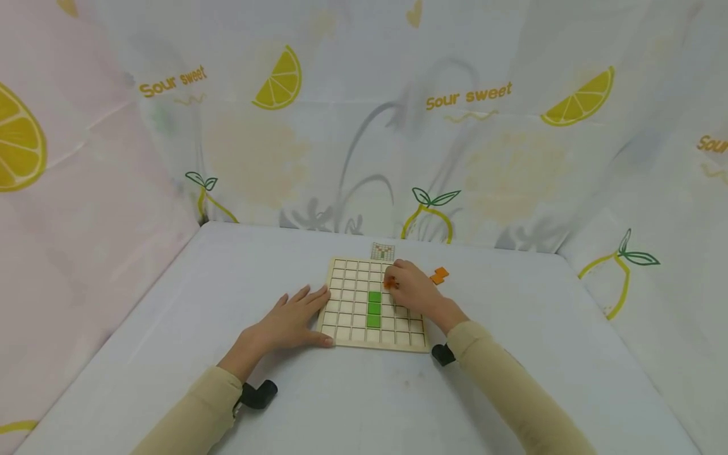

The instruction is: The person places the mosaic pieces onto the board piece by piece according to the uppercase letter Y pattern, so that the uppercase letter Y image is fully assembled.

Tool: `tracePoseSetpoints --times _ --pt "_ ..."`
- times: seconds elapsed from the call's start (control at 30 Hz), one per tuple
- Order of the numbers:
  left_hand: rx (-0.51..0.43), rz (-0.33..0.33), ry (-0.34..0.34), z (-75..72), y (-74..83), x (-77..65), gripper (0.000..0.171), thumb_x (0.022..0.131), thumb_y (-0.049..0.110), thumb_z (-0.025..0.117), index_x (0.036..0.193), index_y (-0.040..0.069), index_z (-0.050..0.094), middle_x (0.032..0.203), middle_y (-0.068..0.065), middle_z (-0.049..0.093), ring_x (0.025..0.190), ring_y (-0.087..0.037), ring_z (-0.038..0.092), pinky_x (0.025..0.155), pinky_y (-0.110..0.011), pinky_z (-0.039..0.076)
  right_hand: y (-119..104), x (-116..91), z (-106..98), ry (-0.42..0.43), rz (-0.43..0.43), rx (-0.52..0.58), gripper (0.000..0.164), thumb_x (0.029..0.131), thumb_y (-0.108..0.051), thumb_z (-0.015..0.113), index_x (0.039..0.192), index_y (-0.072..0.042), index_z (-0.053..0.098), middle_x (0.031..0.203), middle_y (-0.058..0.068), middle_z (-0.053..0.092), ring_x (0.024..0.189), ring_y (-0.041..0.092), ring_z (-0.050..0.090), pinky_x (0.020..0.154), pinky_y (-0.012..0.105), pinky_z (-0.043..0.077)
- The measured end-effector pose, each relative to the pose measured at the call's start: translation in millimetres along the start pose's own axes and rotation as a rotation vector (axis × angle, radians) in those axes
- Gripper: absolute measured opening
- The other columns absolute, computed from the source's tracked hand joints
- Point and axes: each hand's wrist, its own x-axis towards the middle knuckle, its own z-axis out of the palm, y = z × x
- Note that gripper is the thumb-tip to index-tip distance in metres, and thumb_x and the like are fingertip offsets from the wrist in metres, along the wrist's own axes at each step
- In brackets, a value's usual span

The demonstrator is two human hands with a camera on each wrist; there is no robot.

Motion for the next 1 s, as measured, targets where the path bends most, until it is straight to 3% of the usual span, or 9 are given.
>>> tracePoseSetpoints --times 0.67,1.0 --pt "-0.008 -0.016 -0.003 -2.9 5.6 -0.2 0.105 0.078 0.063 0.073 0.158 0.013 0.027 0.166 -0.002 0.022 0.154 -0.041 0.014 0.117 -0.071 0.013 -25 21 9 -0.023 -0.009 0.066 0.010 0.089 -0.002 0.066 0.090 -0.012 0.068 0.088 0.001 0.060 0.082 0.016 0.053 0.074 0.030 0.050" --pt "-0.001 -0.015 -0.002 -4.7 6.5 -0.7 0.105 0.079 0.062 0.074 0.158 0.012 0.027 0.166 -0.004 0.024 0.153 -0.042 0.016 0.117 -0.072 0.014 -33 33 13 -0.034 -0.003 0.036 0.012 0.090 -0.001 0.063 0.095 -0.010 0.069 0.093 0.004 0.062 0.083 0.017 0.053 0.077 0.030 0.050"
